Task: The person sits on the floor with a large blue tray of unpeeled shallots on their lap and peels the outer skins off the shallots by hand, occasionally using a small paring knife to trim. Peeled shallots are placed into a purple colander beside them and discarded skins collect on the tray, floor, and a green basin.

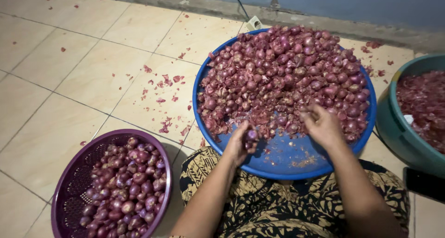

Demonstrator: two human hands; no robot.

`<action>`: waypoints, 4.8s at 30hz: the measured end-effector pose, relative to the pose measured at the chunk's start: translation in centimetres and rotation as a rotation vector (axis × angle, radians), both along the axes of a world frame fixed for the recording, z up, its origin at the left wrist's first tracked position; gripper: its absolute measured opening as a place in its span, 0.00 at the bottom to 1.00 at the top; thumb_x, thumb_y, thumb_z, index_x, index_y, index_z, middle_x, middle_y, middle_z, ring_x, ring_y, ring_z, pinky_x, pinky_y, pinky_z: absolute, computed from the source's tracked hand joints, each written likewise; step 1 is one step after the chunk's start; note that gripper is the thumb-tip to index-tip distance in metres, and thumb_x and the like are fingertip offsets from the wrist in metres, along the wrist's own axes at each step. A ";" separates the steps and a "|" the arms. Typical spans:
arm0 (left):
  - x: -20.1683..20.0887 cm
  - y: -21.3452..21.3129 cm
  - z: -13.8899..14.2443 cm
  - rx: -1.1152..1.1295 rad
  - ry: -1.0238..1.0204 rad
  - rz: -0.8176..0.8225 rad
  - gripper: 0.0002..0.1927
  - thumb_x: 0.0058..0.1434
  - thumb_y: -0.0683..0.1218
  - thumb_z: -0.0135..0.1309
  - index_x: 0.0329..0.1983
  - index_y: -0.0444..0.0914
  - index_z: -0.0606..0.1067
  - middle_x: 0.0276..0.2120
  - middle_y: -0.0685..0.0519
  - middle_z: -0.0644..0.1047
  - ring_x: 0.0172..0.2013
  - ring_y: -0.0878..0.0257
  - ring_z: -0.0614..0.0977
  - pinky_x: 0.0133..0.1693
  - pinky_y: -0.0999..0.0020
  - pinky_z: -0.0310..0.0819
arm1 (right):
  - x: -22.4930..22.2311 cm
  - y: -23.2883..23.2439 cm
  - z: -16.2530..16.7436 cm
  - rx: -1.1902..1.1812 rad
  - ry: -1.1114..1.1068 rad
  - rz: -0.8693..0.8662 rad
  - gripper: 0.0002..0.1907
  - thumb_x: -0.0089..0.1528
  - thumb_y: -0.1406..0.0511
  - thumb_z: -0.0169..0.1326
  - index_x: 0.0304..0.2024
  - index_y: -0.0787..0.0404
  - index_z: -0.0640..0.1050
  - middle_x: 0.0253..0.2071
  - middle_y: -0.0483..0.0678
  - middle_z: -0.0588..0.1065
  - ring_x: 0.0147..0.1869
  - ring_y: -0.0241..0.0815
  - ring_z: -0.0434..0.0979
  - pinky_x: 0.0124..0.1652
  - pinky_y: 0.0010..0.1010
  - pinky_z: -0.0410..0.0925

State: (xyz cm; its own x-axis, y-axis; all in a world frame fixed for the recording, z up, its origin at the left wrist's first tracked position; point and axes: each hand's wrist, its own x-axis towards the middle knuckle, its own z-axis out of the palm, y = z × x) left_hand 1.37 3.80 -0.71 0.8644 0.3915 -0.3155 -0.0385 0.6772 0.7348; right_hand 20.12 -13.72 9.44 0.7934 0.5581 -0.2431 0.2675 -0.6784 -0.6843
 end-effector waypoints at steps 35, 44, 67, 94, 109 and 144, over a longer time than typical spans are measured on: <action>0.7 -1.5 -0.3 0.772 -0.138 0.195 0.19 0.58 0.37 0.64 0.54 0.34 0.80 0.47 0.54 0.80 0.46 0.66 0.80 0.50 0.74 0.74 | -4.5 1.6 -5.6 0.682 0.260 0.382 0.21 0.67 0.64 0.52 0.63 0.62 0.69 0.41 0.43 0.74 0.44 0.33 0.73 0.42 0.26 0.67; 1.2 -1.1 -1.8 0.553 -0.135 0.136 0.17 0.58 0.39 0.63 0.50 0.33 0.77 0.43 0.52 0.81 0.43 0.67 0.81 0.49 0.73 0.76 | -5.5 -0.1 -2.6 0.312 0.206 0.460 0.23 0.67 0.58 0.50 0.65 0.48 0.71 0.28 0.39 0.69 0.30 0.30 0.67 0.31 0.25 0.65; 0.2 -0.1 -1.0 0.119 -0.216 0.167 0.15 0.62 0.38 0.59 0.52 0.36 0.75 0.43 0.53 0.81 0.39 0.68 0.82 0.40 0.76 0.75 | -8.2 1.1 -3.7 0.471 -0.155 0.447 0.22 0.69 0.59 0.48 0.65 0.55 0.69 0.49 0.52 0.80 0.52 0.45 0.81 0.48 0.38 0.71; -0.1 -1.4 0.0 0.693 -0.055 0.308 0.17 0.53 0.39 0.68 0.44 0.33 0.76 0.39 0.54 0.81 0.39 0.69 0.80 0.43 0.75 0.77 | -8.3 1.5 -4.2 0.103 -0.025 0.252 0.26 0.66 0.55 0.48 0.67 0.44 0.67 0.50 0.54 0.81 0.56 0.51 0.82 0.54 0.41 0.72; 0.6 -1.4 -0.8 0.456 -0.056 0.125 0.14 0.62 0.46 0.61 0.49 0.38 0.76 0.41 0.54 0.80 0.40 0.68 0.80 0.41 0.75 0.76 | -4.9 2.5 -6.8 0.411 0.336 0.231 0.23 0.68 0.59 0.53 0.65 0.54 0.68 0.39 0.49 0.74 0.42 0.41 0.72 0.40 0.33 0.68; 0.0 0.0 0.4 -0.016 -0.130 -0.021 0.12 0.67 0.48 0.58 0.50 0.38 0.76 0.35 0.57 0.79 0.26 0.74 0.73 0.24 0.82 0.64 | -5.3 2.0 -5.6 0.303 0.363 0.162 0.20 0.70 0.62 0.45 0.65 0.49 0.73 0.24 0.41 0.69 0.28 0.32 0.68 0.29 0.25 0.62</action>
